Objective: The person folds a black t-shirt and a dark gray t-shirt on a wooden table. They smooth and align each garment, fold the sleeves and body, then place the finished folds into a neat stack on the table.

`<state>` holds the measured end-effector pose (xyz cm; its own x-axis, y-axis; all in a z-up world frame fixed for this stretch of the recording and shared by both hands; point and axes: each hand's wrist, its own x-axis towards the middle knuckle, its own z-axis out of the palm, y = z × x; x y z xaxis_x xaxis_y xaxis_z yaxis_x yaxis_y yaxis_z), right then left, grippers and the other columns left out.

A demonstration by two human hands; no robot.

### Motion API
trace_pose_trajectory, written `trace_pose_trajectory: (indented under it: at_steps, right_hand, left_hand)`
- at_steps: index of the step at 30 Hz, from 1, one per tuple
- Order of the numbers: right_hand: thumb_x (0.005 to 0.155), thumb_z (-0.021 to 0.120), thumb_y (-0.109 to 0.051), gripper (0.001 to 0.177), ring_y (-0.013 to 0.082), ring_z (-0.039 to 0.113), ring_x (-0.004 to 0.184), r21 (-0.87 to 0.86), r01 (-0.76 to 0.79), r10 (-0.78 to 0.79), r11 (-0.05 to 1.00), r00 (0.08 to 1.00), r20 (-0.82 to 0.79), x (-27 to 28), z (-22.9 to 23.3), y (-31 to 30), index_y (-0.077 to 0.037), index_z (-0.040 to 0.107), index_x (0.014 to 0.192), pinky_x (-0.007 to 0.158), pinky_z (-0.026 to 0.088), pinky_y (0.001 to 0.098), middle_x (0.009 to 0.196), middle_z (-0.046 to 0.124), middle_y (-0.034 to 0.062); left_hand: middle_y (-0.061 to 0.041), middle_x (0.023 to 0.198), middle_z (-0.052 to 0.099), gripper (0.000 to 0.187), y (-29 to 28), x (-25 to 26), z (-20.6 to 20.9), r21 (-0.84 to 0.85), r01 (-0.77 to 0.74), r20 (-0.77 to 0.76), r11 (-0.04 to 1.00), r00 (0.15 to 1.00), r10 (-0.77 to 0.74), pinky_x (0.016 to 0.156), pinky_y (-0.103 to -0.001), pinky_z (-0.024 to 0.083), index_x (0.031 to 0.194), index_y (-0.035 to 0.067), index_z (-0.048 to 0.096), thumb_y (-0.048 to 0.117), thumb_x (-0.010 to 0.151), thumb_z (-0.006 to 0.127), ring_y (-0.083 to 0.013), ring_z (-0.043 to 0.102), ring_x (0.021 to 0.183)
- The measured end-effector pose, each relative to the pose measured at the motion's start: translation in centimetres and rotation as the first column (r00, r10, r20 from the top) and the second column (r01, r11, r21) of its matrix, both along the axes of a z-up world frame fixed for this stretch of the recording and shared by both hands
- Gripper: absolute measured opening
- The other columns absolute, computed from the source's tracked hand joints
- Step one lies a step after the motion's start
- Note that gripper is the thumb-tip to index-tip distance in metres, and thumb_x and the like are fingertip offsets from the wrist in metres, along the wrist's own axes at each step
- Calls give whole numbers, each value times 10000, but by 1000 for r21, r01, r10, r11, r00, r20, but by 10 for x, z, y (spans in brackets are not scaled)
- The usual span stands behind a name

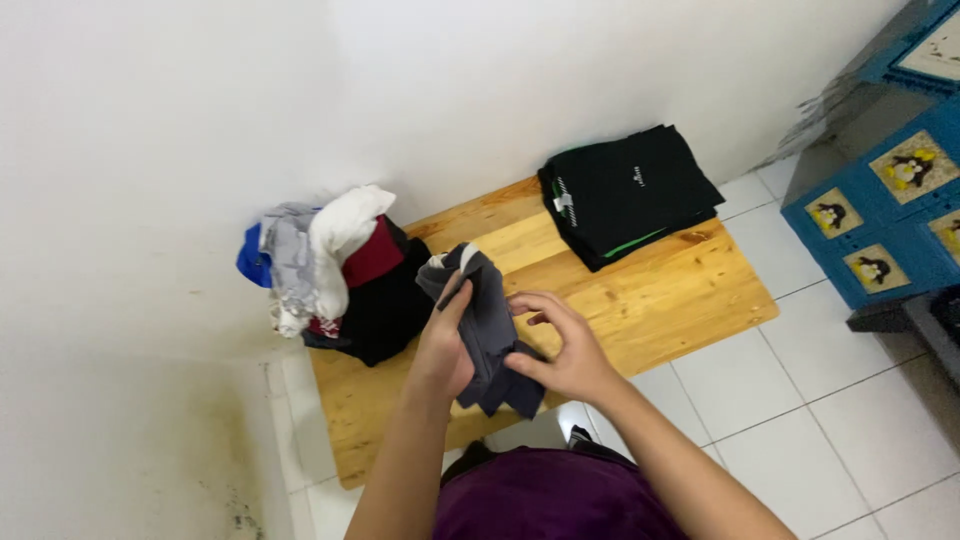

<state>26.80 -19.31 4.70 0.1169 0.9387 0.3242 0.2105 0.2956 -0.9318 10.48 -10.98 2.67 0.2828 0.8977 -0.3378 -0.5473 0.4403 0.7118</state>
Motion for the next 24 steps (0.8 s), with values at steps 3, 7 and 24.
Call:
trace_pose_trajectory:
  at_steps: [3, 7, 24]
  right_hand:
    - [716, 936, -184, 579, 205, 677, 967, -137, 27, -26, 990, 1000, 9, 19, -21, -11, -73, 701, 1233, 809, 575, 337, 1050, 729, 94]
    - [851, 810, -79, 55, 158, 612, 614, -155, -104, 109, 982, 994, 29, 64, -22, -29, -113, 810, 894, 622, 529, 323, 619, 631, 21]
    - [796, 465, 233, 741, 326, 576, 1287, -341, -381, 254, 859, 897, -363, 137, -76, -36, -110, 557, 1446, 1029, 498, 455, 1334, 653, 160]
  left_hand:
    - [-239, 1325, 598, 556, -37, 42, 65, 1, 17, -198, 1000, 980, -17, 1090, -493, 460, 1411, -59, 552, 148, 922, 717, -307, 561, 1248]
    - [-190, 1144, 710, 352, -43, 53, 34, -68, 45, -292, 997, 954, -63, 883, -481, 587, 1241, 42, 720, 216, 935, 742, -314, 684, 1070]
    - [-198, 1626, 323, 738, -77, 93, 81, -160, 28, 181, 987, 983, 2, 1203, -638, 235, 1580, 89, 328, 562, 1022, 429, -403, 272, 1514]
